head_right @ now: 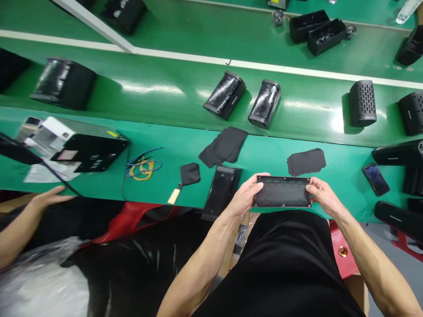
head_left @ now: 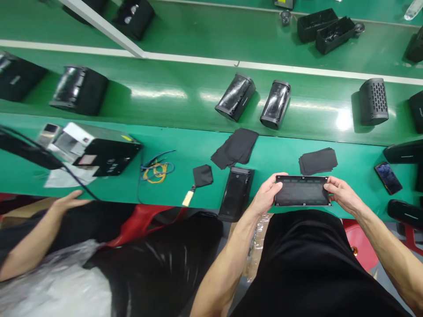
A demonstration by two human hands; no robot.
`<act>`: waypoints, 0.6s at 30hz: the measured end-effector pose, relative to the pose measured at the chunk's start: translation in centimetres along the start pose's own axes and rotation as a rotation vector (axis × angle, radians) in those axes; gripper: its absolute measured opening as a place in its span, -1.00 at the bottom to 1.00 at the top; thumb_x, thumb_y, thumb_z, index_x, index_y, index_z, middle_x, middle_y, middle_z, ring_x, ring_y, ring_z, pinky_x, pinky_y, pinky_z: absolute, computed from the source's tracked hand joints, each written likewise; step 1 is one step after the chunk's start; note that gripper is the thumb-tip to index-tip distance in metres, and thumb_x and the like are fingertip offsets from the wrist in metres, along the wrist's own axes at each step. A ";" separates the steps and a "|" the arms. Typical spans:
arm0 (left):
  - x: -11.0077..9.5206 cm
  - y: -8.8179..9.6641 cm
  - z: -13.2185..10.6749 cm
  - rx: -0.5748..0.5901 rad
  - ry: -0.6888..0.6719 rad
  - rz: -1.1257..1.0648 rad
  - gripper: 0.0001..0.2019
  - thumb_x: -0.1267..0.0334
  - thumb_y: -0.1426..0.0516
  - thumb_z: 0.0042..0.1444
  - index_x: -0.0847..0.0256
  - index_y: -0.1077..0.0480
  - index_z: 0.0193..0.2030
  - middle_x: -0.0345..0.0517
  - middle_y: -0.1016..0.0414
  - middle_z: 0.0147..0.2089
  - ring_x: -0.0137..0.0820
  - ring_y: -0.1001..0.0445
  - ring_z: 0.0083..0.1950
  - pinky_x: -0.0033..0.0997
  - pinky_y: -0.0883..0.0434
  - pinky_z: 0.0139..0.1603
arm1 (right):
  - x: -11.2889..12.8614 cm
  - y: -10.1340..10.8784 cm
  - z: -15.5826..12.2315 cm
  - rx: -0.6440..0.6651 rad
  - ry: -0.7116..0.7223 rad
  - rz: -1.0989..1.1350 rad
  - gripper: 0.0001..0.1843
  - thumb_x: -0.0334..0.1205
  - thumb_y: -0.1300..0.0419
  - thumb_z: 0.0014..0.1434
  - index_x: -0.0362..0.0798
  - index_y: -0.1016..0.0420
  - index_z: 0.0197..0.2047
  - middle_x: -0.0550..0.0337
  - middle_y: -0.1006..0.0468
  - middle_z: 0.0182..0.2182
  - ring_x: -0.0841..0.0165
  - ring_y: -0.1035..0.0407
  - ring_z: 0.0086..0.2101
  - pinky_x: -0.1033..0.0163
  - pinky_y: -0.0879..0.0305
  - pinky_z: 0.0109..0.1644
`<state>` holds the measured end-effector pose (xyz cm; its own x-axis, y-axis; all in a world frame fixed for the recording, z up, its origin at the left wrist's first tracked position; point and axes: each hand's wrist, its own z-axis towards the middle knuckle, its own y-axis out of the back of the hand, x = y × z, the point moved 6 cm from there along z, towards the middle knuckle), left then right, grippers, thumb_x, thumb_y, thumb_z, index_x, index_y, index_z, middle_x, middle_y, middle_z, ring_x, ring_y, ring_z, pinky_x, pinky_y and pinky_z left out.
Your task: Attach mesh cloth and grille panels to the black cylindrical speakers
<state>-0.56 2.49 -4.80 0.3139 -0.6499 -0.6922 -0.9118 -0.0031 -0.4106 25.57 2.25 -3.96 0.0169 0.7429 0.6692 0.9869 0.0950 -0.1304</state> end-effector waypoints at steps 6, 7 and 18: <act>0.2 -0.2 0.4 -0.024 0.012 0.007 -0.50 0.04 -0.35 0.04 0.22 -0.50 0.08 -0.14 -0.60 -0.21 -0.40 -0.49 -0.31 -0.45 -0.44 -0.25 | -0.1 0.4 0.2 -0.049 0.051 -0.082 -0.42 0.28 -0.44 0.04 0.05 -0.23 -0.40 0.40 -0.27 -0.57 0.44 -0.19 -0.57 0.30 -0.14 -0.51; 0.2 -0.2 0.4 -0.025 0.022 0.003 -0.50 0.04 -0.35 0.04 0.22 -0.50 0.08 -0.13 -0.60 -0.20 -0.39 -0.50 -0.31 -0.44 -0.45 -0.25 | -0.2 0.5 0.3 -0.051 0.052 -0.088 -0.42 0.27 -0.44 0.04 0.05 -0.23 -0.40 0.41 -0.26 -0.58 0.44 -0.19 -0.57 0.30 -0.13 -0.51; 0.0 -0.7 0.9 -0.117 0.010 -0.015 -0.57 -0.04 -0.37 -0.02 0.22 -0.54 -0.12 -0.22 -0.54 -0.32 -0.38 -0.47 -0.29 -0.41 -0.45 -0.18 | -0.2 0.4 0.4 -0.072 0.038 -0.061 -0.33 0.39 -0.43 0.00 0.04 -0.20 -0.44 0.39 -0.26 -0.56 0.44 -0.17 -0.54 0.31 -0.14 -0.48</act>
<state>0.28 3.16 -5.07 0.3257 -0.6566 -0.6803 -0.9318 -0.1013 -0.3484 25.94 2.40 -4.42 -0.0386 0.7115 0.7016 0.9953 0.0900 -0.0365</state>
